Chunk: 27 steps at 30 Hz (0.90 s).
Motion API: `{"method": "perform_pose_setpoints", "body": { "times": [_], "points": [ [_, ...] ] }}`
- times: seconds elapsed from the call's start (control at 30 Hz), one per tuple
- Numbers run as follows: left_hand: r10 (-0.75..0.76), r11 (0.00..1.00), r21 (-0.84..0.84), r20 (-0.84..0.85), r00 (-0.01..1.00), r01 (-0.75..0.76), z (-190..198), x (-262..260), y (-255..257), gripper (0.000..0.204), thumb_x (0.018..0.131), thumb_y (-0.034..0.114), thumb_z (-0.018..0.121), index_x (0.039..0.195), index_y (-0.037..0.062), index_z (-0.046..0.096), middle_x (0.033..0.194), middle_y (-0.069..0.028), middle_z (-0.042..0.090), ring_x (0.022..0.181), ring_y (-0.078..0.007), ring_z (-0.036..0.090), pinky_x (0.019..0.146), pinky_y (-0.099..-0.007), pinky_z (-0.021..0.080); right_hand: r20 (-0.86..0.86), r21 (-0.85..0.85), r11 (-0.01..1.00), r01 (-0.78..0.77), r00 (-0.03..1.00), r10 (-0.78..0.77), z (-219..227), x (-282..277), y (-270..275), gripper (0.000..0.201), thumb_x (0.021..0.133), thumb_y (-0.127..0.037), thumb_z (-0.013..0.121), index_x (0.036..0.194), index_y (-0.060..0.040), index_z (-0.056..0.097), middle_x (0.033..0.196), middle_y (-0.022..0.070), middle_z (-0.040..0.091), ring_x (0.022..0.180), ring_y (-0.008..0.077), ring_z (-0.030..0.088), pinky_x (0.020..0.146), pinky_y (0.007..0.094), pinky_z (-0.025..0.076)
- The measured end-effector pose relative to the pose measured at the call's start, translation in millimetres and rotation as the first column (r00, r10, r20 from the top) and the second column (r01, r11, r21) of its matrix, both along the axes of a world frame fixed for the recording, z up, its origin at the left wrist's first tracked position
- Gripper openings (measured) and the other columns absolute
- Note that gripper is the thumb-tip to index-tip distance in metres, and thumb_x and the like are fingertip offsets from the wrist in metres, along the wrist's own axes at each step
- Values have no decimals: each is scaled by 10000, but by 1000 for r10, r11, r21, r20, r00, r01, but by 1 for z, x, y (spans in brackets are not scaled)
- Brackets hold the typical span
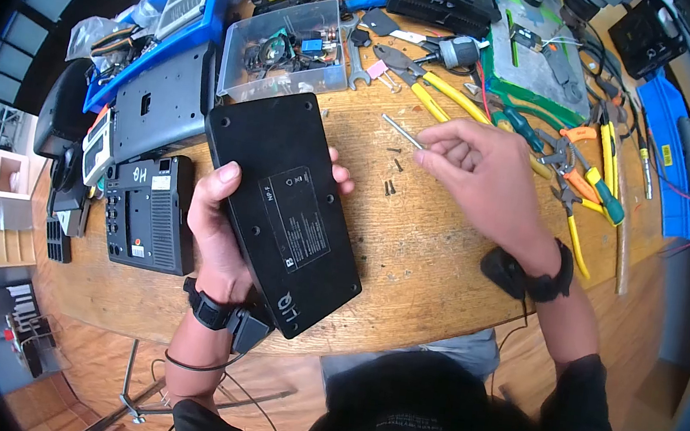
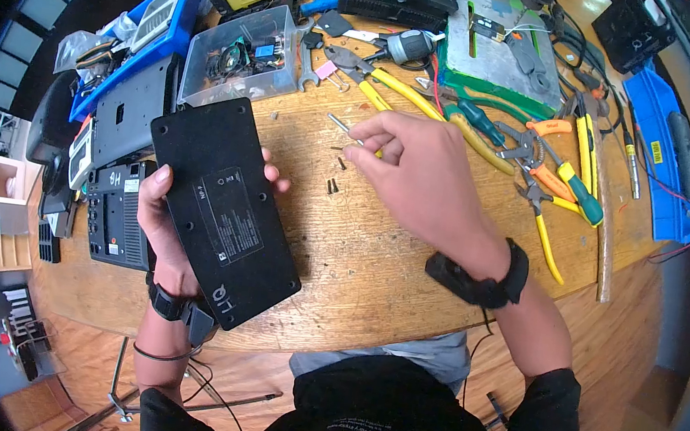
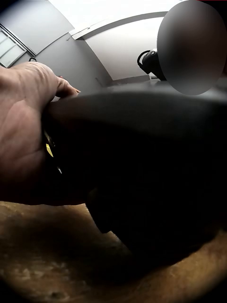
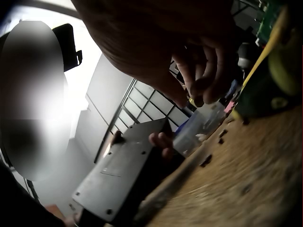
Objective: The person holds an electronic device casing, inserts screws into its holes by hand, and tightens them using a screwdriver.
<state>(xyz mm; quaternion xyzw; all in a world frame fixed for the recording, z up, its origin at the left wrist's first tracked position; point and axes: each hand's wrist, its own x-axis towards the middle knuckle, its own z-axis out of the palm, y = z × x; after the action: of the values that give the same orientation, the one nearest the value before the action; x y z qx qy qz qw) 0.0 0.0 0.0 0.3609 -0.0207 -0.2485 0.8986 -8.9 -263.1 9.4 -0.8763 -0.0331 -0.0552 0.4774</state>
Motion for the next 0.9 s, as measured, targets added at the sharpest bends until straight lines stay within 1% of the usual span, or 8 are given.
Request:
{"method": "perform_pose_setpoints", "body": {
  "times": [0.4, 0.53, 0.6, 0.63, 0.73, 0.8, 0.83, 0.9],
  "points": [
    [-60, 998, -13, -25, 998, 60, -17, 0, 9, 749, 956, 476, 582, 1435, -91, 484, 1252, -261, 658, 1096, -346, 699, 964, -484, 593, -9, -241, 960, -142, 990, 144, -11, 30, 5, 133, 799, -85, 763, 848, 37, 781, 745, 170, 719, 670, 290, 697, 661, 391, 533],
    [-93, 996, -2, -48, 994, 93, -19, 2, 13, 737, 970, 498, 568, 1415, -86, 499, 1221, -255, 669, 1081, -331, 698, 954, -466, 592, -22, -233, 961, -148, 989, 146, -14, 35, 5, 127, 798, -86, 768, 829, 36, 781, 746, 172, 719, 677, 290, 700, 673, 394, 537],
    [-85, 994, 58, -67, 994, 89, -19, 1, 11, 789, 947, 568, 557, 1412, -68, 504, 1187, -240, 663, 1049, -330, 687, 884, -441, 598, -76, -256, 953, -160, 986, 146, -14, 36, 5, 157, 797, -91, 826, 893, 30, 797, 756, 105, 705, 681, 183, 640, 659, 328, 503],
    [-77, 989, 120, -83, 994, 87, -19, 1, 10, 843, 923, 638, 546, 1410, -49, 509, 1153, -224, 658, 1017, -329, 675, 814, -416, 603, -76, -255, 953, -162, 986, 147, -16, 37, 5, 157, 797, -91, 826, 893, 30, 797, 756, 105, 705, 681, 183, 640, 659, 328, 503],
    [-64, 986, 149, -72, 995, 75, -17, 1, 8, 835, 924, 637, 545, 1406, -45, 514, 1148, -230, 657, 1008, -331, 677, 799, -412, 598, -87, -226, 960, -164, 985, 147, -19, 40, 4, 151, 798, -90, 828, 889, 27, 799, 755, 102, 707, 681, 169, 634, 650, 321, 498],
    [-94, 991, 87, -61, 994, 99, -19, 2, 10, 781, 951, 572, 549, 1402, -65, 514, 1174, -245, 667, 1038, -325, 690, 875, -434, 592, -83, -220, 961, -170, 984, 155, -17, 41, 5, 139, 802, -83, 783, 826, 52, 767, 719, 179, 714, 633, 284, 698, 649, 384, 543],
    [-123, 992, 21, -47, 991, 125, -20, 3, 11, 727, 979, 507, 553, 1398, -85, 513, 1201, -259, 677, 1069, -319, 704, 952, -455, 586, -83, -218, 961, -169, 985, 154, -17, 41, 4, 139, 802, -83, 783, 826, 52, 767, 719, 179, 714, 633, 284, 698, 649, 384, 543],
    [-107, 993, 35, -59, 993, 109, -18, 2, 8, 728, 978, 512, 552, 1391, -86, 519, 1191, -258, 680, 1068, -321, 704, 952, -453, 584, -44, -186, 967, -173, 985, 167, -16, 42, 4, 155, 801, -93, 792, 823, 57, 761, 708, 178, 706, 620, 283, 692, 642, 382, 540]
  ]
}}
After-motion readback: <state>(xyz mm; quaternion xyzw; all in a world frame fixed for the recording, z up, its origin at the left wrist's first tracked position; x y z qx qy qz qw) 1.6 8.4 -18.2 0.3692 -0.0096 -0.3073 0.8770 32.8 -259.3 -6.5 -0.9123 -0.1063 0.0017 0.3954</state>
